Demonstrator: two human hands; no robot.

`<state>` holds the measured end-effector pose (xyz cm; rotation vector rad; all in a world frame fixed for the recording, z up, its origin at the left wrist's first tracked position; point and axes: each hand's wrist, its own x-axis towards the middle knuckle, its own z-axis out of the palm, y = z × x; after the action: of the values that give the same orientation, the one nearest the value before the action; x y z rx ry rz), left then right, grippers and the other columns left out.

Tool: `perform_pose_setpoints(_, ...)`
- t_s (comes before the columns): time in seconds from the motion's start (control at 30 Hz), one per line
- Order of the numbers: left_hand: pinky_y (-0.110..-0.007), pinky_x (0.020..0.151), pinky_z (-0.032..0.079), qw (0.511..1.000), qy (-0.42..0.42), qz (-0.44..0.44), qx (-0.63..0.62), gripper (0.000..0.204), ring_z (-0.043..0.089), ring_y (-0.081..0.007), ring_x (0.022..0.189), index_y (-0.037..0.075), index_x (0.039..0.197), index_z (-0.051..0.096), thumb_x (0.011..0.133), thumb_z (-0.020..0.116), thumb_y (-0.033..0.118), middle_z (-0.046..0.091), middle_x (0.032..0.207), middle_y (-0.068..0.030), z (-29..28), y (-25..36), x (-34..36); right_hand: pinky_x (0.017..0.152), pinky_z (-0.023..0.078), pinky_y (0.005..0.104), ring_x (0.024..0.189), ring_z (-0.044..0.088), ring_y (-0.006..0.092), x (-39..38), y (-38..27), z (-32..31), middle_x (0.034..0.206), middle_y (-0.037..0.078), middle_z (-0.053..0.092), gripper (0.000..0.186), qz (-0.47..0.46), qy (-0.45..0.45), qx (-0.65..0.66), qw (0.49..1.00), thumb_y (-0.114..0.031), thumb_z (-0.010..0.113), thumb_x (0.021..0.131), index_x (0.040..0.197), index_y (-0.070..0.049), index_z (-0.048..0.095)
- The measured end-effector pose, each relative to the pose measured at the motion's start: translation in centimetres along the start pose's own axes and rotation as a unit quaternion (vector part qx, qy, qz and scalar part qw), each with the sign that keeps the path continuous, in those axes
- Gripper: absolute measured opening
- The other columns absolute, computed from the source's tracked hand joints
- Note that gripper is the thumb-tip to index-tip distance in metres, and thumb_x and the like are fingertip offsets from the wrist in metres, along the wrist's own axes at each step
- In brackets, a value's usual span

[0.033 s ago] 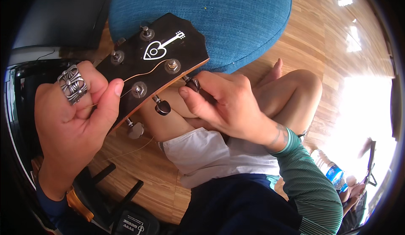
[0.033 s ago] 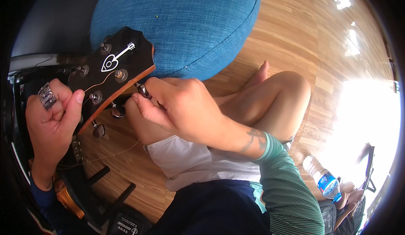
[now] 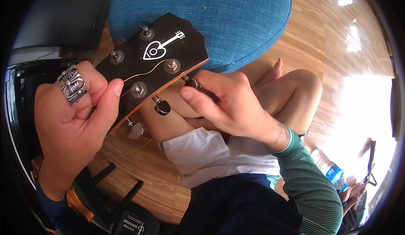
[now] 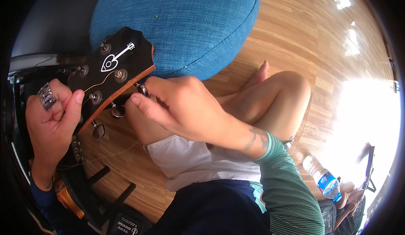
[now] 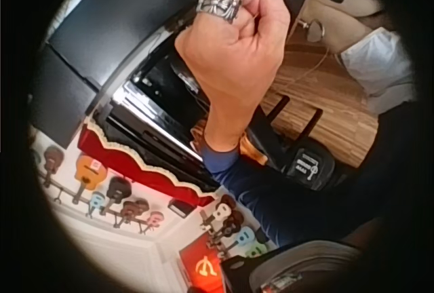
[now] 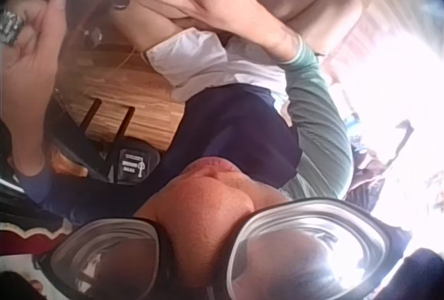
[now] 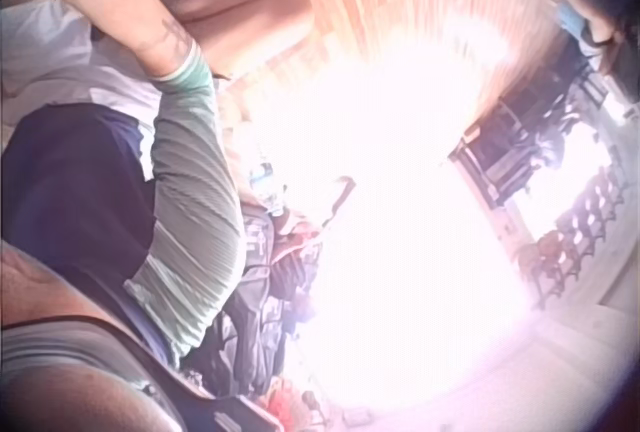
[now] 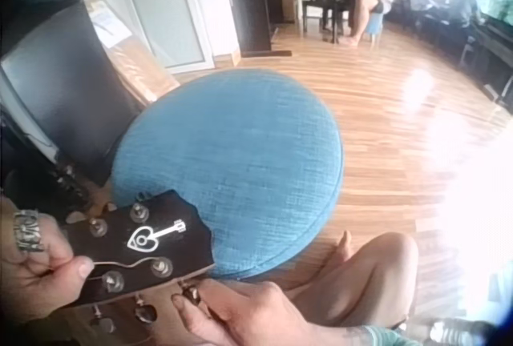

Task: The person is stringing an acoustic guitar by hand. They thread a new string through the tuning post on the headstock, pull it taut, and wind it around the post to secure it. The process involves precise manipulation of the string and tuning pegs.

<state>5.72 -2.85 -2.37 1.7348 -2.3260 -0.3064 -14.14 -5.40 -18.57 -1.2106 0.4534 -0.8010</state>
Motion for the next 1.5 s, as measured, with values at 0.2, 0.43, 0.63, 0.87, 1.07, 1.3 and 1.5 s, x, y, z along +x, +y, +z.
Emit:
perform_pose_setpoints(0.2, -0.025, 0.046, 0.023, 1.0, 0.003, 0.006, -0.002, 0.033, 0.032, -0.0058, 0.048, 0.004, 0.063, 0.045, 0.086, 0.067, -0.005, 0.039, 0.055, 0.0017, -0.1, -0.4, -0.2, 0.036, 0.037, 0.0229, 0.037, 0.05, 0.0145, 0.8, 1.7, 0.4, 0.052, 0.004, 0.045, 0.055, 0.16, -0.168, 0.448, 0.863, -0.048, 0.032, 0.106, 0.097, -0.001, 0.059)
perform_pose_setpoints(0.43, -0.03, 0.049, 0.026, 0.999, 0.014, 0.029, 0.042, 0.033, 0.03, -0.011, 0.045, 0.01, 0.063, 0.047, 0.082, 0.071, -0.001, 0.039, 0.054, 0.0014, 0.0, 0.9, 1.2, 0.038, 0.041, 0.0262, 0.04, 0.053, 0.0119, 0.6, 0.3, -0.5, 0.052, 0.003, 0.053, 0.049, 0.099, -0.143, 0.218, 0.96, -0.039, 0.035, 0.107, 0.085, -0.004, 0.06)
perform_pose_setpoints(0.63, -0.032, 0.049, 0.03, 0.996, 0.033, -0.023, 0.081, 0.032, 0.038, -0.018, 0.04, 0.01, 0.06, 0.048, 0.076, 0.075, 0.006, 0.038, 0.047, -0.0004, -0.3, -0.4, -1.4, 0.059, 0.047, 0.0481, 0.06, 0.055, 0.0435, 0.4, 0.9, 1.7, 0.06, 0.022, 0.056, 0.043, -0.19, 0.097, -0.304, 0.929, -0.028, 0.052, 0.101, 0.071, 0.002, 0.058)
perform_pose_setpoints(0.87, -0.029, 0.04, 0.034, 1.0, 0.027, 0.008, 0.01, 0.028, 0.046, -0.0177, 0.035, 0.007, 0.06, 0.051, 0.078, 0.073, 0.002, 0.044, 0.044, -0.0042, -0.2, 0.6, -0.2, 0.04, 0.039, 0.0255, 0.043, 0.05, 0.009, 0.0, 0.7, 1.0, 0.054, -0.001, 0.048, 0.054, 0.114, -0.1, 0.378, 0.913, -0.046, 0.039, 0.105, 0.084, 0.0, 0.057)
perform_pose_setpoints(1.07, -0.033, 0.04, 0.041, 0.999, 0.007, 0.033, 0.026, 0.027, 0.057, -0.0269, 0.042, 0.009, 0.062, 0.053, 0.08, 0.074, 0.009, 0.053, 0.048, -0.0073, -0.5, -0.3, 0.1, 0.044, 0.044, 0.0362, 0.047, 0.057, 0.0275, -0.8, 0.0, 1.6, 0.06, 0.01, 0.057, 0.033, -0.212, 0.179, -0.409, 0.869, -0.028, 0.059, 0.099, 0.077, -0.004, 0.053)
perform_pose_setpoints(1.3, -0.039, 0.042, 0.046, 0.996, -0.007, 0.079, 0.041, 0.024, 0.061, -0.0308, 0.049, 0.009, 0.068, 0.055, 0.084, 0.072, 0.016, 0.058, 0.054, -0.0089, -0.8, -0.9, 0.3, 0.044, 0.042, 0.0235, 0.048, 0.053, 0.0111, -0.3, 0.1, 0.7, 0.061, 0.003, 0.055, 0.054, 0.168, -0.092, 0.364, 0.912, -0.045, 0.032, 0.107, 0.101, 0.0, 0.061)
perform_pose_setpoints(1.5, -0.039, 0.041, 0.046, 0.997, -0.01, 0.065, 0.045, 0.026, 0.059, -0.0303, 0.046, 0.009, 0.067, 0.054, 0.084, 0.072, 0.017, 0.056, 0.052, -0.0078, -0.9, -0.5, 0.2, 0.042, 0.043, 0.0289, 0.044, 0.056, 0.0159, -0.4, 0.5, 1.8, 0.055, 0.006, 0.056, 0.031, 0.003, 0.075, -0.063, 0.995, -0.031, 0.053, 0.102, 0.097, -0.002, 0.061)
